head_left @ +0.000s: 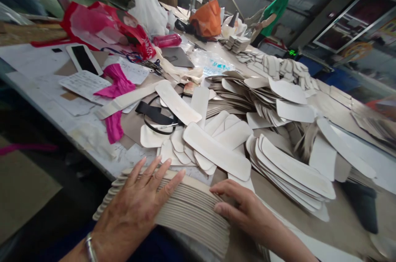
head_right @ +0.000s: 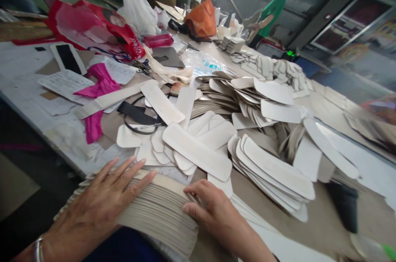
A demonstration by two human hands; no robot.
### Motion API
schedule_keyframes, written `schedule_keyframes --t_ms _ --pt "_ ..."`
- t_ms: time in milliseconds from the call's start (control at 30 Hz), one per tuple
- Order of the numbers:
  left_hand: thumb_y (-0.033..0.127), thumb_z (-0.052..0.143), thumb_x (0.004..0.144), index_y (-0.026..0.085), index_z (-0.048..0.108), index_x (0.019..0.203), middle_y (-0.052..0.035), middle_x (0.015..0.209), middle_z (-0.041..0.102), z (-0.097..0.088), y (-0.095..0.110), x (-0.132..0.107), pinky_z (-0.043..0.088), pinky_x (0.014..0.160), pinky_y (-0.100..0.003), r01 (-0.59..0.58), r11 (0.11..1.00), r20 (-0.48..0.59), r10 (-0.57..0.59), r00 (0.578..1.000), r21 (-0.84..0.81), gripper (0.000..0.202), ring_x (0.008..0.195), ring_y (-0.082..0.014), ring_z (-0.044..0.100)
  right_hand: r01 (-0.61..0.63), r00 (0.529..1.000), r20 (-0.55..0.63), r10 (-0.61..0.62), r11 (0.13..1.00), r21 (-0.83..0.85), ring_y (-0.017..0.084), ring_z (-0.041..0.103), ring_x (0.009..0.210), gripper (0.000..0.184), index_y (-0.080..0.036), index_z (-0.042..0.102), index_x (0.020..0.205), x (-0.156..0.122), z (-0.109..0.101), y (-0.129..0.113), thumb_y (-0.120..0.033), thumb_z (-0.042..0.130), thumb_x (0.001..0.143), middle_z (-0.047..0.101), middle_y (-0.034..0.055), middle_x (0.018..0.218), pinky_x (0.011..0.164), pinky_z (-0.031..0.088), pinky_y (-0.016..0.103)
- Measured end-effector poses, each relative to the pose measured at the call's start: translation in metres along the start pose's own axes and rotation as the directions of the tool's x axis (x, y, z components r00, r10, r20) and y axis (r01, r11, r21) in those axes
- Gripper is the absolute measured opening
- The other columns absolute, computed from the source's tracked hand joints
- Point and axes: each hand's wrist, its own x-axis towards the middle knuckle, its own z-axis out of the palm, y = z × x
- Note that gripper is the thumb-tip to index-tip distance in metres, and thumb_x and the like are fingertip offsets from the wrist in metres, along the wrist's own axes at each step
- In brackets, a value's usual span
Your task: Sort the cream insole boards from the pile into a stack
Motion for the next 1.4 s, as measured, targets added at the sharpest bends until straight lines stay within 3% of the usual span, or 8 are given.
schedule_keyframes --t_ms 133,267,367,600,767,1067,1233,1400 --pt "0.017 0.046 0.081 0.030 0.047 0.129 -0.0130 0.128 0.056 -0.005 0.000 0.004 0.033 0.101 -0.051 -0.019 1.000 0.018 0.019 1.000 0.012 0.050 0.120 -0.0325 0.049 -0.013 0.999 0.051 0.003 0.980 0.198 0.019 0.057 0.094 0.031 -0.022 0.063 0.106 0.007 -0.005 0.011 -0.043 0.058 0.084 0.062 0.0055 0.101 0.083 0.043 0.030" --pt "0.012 0.050 0.076 0.034 0.043 0.131 -0.0113 0.128 0.056 -0.009 0.000 0.003 0.031 0.103 -0.049 -0.018 1.000 0.029 0.018 0.999 0.011 0.059 0.120 -0.0303 0.049 -0.039 0.997 0.079 0.019 0.964 0.262 0.019 0.057 0.096 0.031 -0.021 0.064 0.102 0.011 -0.011 0.013 -0.045 0.058 0.083 0.062 0.0059 0.102 0.085 0.043 0.031" --pt "0.014 0.055 0.074 0.037 0.041 0.131 -0.0107 0.129 0.056 -0.008 -0.001 0.001 0.031 0.103 -0.048 -0.016 1.000 0.045 0.015 0.999 0.007 0.064 0.120 -0.0290 0.049 -0.041 0.996 0.084 0.022 0.973 0.226 0.019 0.058 0.095 0.031 -0.020 0.064 0.102 0.012 -0.011 0.010 -0.044 0.055 0.085 0.064 0.0062 0.102 0.084 0.045 0.031" --pt "0.021 0.057 0.076 0.035 0.040 0.133 -0.0093 0.120 0.061 -0.003 -0.001 0.003 0.031 0.102 -0.049 -0.010 1.000 0.053 0.010 0.999 -0.004 0.061 0.113 -0.0282 0.053 0.107 0.993 -0.040 -0.113 0.986 -0.130 0.017 0.061 0.087 0.027 -0.018 0.063 0.104 0.016 -0.006 -0.005 -0.029 0.042 0.093 0.067 0.0080 0.095 0.080 0.047 0.029" --pt "0.018 0.051 0.080 0.035 0.045 0.129 -0.0059 0.114 0.063 -0.006 -0.001 0.007 0.032 0.101 -0.045 -0.010 1.000 0.055 0.010 0.998 -0.001 0.052 0.108 -0.0247 0.056 0.099 0.995 -0.013 -0.101 0.989 -0.113 0.015 0.061 0.085 0.025 -0.020 0.067 0.099 0.029 -0.005 -0.010 -0.029 0.044 0.092 0.067 0.0054 0.094 0.078 0.046 0.025" --pt "0.016 0.053 0.079 0.032 0.043 0.131 -0.0072 0.112 0.061 -0.004 -0.004 0.006 0.035 0.098 -0.046 -0.017 1.000 0.085 0.015 0.996 0.020 0.056 0.105 -0.0258 0.054 0.000 1.000 0.018 0.000 1.000 -0.005 0.013 0.059 0.073 0.021 -0.023 0.071 0.090 0.058 0.002 -0.016 -0.037 0.056 0.085 0.067 0.0005 0.084 0.061 0.043 0.021" --pt "0.019 0.064 0.073 0.033 0.037 0.135 -0.0066 0.110 0.061 -0.007 -0.004 0.014 0.037 0.098 -0.044 -0.022 1.000 0.159 0.020 0.987 0.011 0.069 0.103 -0.0252 0.055 0.007 0.999 0.031 -0.010 0.997 0.079 0.016 0.063 0.084 0.024 -0.020 0.070 0.097 0.043 -0.011 -0.005 -0.034 0.052 0.088 0.069 0.0043 0.093 0.075 0.047 0.026" --pt "0.010 0.060 0.069 0.033 0.034 0.135 -0.0055 0.112 0.059 -0.012 -0.003 0.017 0.037 0.096 -0.046 0.000 1.000 0.210 0.004 0.978 -0.018 0.075 0.103 -0.0260 0.055 -0.042 0.999 -0.034 0.042 0.999 0.018 0.019 0.063 0.092 0.029 -0.021 0.068 0.101 0.018 -0.015 0.003 -0.036 0.045 0.091 0.070 0.0069 0.099 0.083 0.048 0.032"
